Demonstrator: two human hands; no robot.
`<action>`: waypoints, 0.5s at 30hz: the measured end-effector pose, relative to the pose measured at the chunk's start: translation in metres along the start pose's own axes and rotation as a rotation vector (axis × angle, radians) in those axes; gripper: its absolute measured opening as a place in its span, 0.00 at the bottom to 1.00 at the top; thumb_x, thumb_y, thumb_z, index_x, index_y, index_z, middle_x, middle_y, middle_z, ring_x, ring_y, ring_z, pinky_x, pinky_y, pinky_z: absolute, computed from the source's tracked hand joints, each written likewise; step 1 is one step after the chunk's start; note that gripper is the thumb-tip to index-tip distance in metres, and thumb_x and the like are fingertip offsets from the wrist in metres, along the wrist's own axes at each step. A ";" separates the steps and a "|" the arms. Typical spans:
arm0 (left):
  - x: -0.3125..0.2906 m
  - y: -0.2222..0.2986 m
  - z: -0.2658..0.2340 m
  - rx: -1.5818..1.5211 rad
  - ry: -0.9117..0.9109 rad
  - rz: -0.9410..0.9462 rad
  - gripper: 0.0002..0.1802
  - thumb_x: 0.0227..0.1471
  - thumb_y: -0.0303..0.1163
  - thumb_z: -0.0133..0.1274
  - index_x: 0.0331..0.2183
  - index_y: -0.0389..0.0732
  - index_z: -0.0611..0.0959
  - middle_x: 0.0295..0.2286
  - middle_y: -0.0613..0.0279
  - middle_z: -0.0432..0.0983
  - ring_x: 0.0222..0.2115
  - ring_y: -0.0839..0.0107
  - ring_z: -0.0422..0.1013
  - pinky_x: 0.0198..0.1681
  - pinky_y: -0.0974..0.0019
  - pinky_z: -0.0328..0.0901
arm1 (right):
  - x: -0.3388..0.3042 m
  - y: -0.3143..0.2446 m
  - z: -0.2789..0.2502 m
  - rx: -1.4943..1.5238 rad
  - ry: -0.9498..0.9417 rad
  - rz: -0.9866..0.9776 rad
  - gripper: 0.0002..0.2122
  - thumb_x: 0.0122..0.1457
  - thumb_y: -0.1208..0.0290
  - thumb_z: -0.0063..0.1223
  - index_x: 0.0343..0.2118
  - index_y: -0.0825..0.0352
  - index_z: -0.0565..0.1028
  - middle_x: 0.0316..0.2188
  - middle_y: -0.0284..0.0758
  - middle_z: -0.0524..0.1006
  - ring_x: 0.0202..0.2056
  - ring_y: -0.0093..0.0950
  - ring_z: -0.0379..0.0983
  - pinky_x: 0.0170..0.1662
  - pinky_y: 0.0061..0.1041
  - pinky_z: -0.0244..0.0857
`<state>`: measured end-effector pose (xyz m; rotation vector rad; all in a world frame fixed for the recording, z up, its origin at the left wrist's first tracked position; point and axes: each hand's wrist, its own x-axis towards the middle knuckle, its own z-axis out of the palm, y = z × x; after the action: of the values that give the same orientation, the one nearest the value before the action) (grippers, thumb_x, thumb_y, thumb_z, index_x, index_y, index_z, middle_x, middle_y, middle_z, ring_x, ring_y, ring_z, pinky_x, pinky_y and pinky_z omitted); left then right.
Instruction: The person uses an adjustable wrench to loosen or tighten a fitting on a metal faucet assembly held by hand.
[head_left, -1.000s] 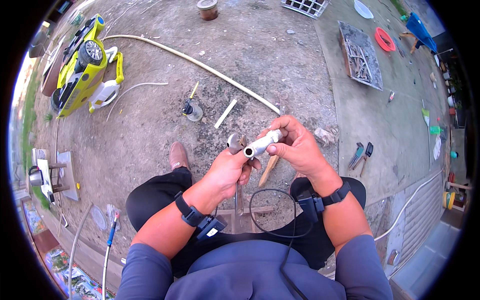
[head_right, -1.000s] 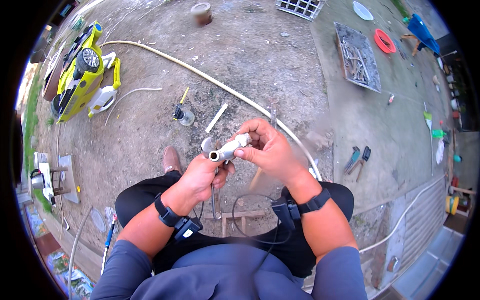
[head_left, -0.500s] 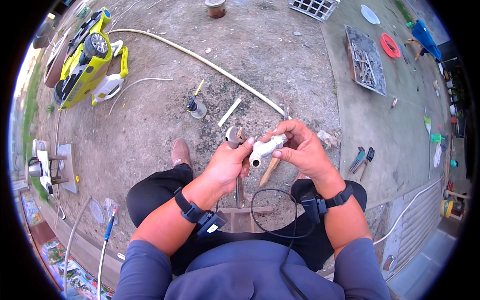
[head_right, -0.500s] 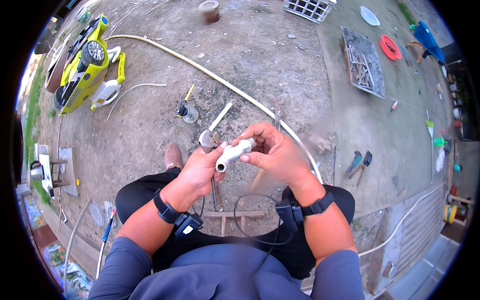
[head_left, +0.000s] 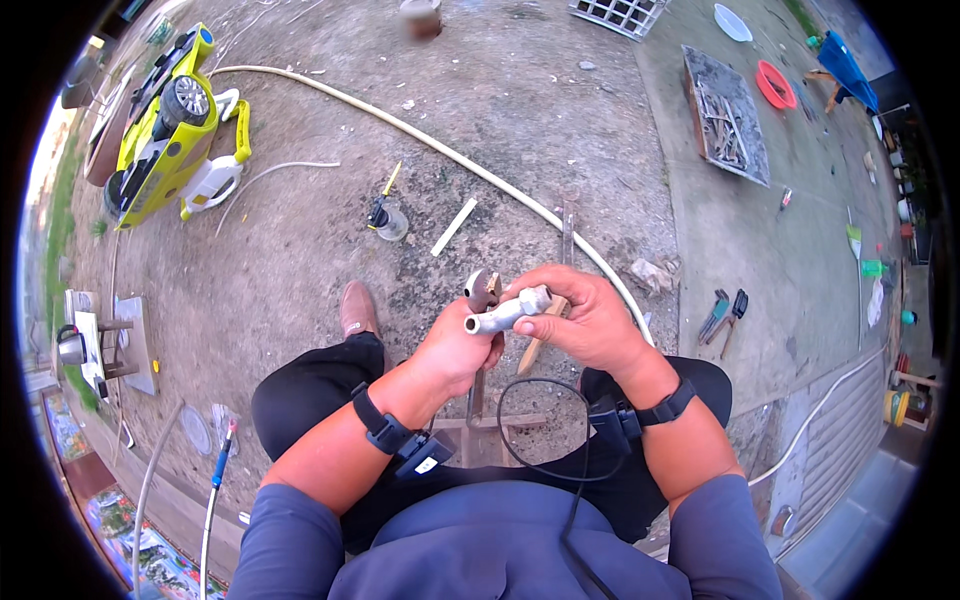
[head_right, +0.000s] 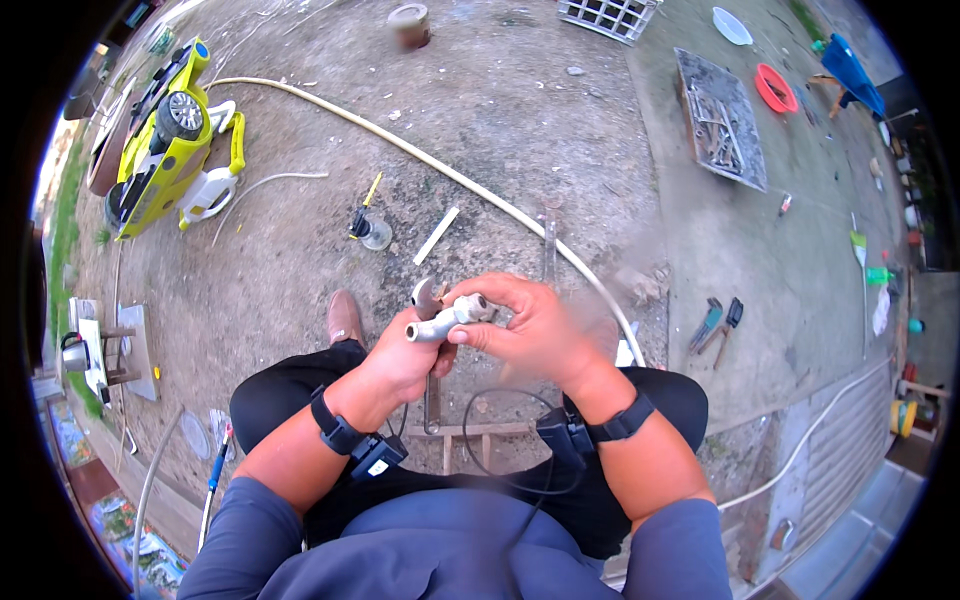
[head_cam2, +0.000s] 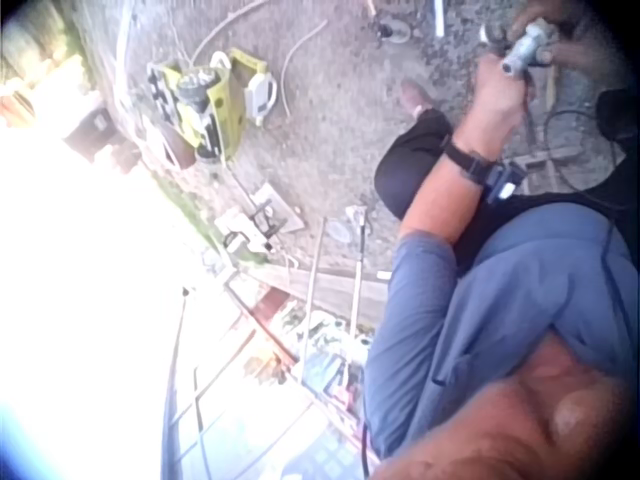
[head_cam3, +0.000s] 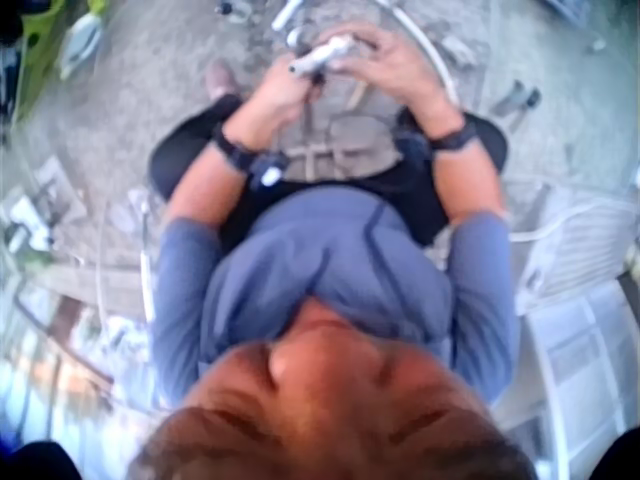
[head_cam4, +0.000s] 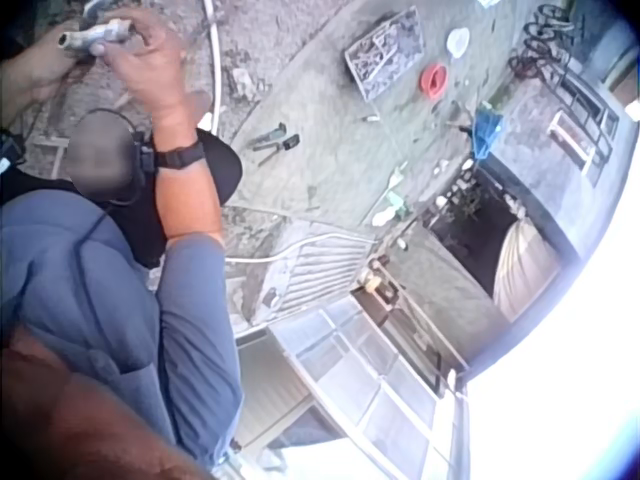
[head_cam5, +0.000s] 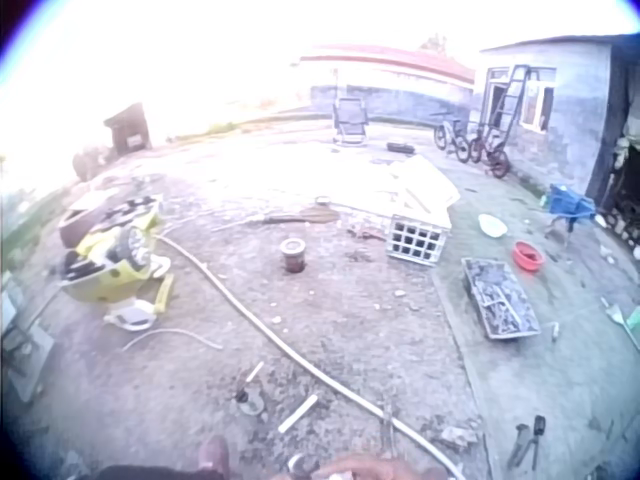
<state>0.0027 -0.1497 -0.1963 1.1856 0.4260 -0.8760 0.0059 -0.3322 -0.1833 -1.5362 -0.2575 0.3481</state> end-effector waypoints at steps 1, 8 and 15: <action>0.001 -0.001 -0.001 -0.012 0.002 0.007 0.04 0.56 0.28 0.50 0.35 0.41 0.76 0.21 0.69 0.68 0.14 0.80 0.60 0.16 0.74 0.52 | 0.000 0.000 -0.002 -0.161 0.049 -0.075 0.16 0.47 0.72 0.67 0.41 0.64 0.77 0.37 0.33 0.77 0.40 0.28 0.74 0.46 0.26 0.65; -0.003 0.006 -0.005 -0.253 -0.068 0.098 0.11 0.54 0.28 0.55 0.40 0.43 0.74 0.22 0.71 0.69 0.14 0.82 0.59 0.16 0.76 0.51 | 0.003 0.003 -0.006 -0.571 0.332 -0.279 0.16 0.43 0.69 0.70 0.37 0.61 0.79 0.29 0.33 0.76 0.25 0.28 0.74 0.27 0.23 0.66; 0.004 -0.004 -0.011 -0.328 -0.097 0.103 0.12 0.57 0.33 0.55 0.41 0.41 0.75 0.19 0.71 0.68 0.13 0.82 0.59 0.16 0.75 0.52 | 0.000 -0.002 0.000 -0.627 0.256 -0.259 0.20 0.39 0.70 0.72 0.39 0.60 0.79 0.29 0.35 0.74 0.29 0.28 0.73 0.28 0.24 0.66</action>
<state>0.0032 -0.1414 -0.2053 0.8520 0.4081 -0.7388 0.0057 -0.3328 -0.1814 -2.1107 -0.3804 -0.1567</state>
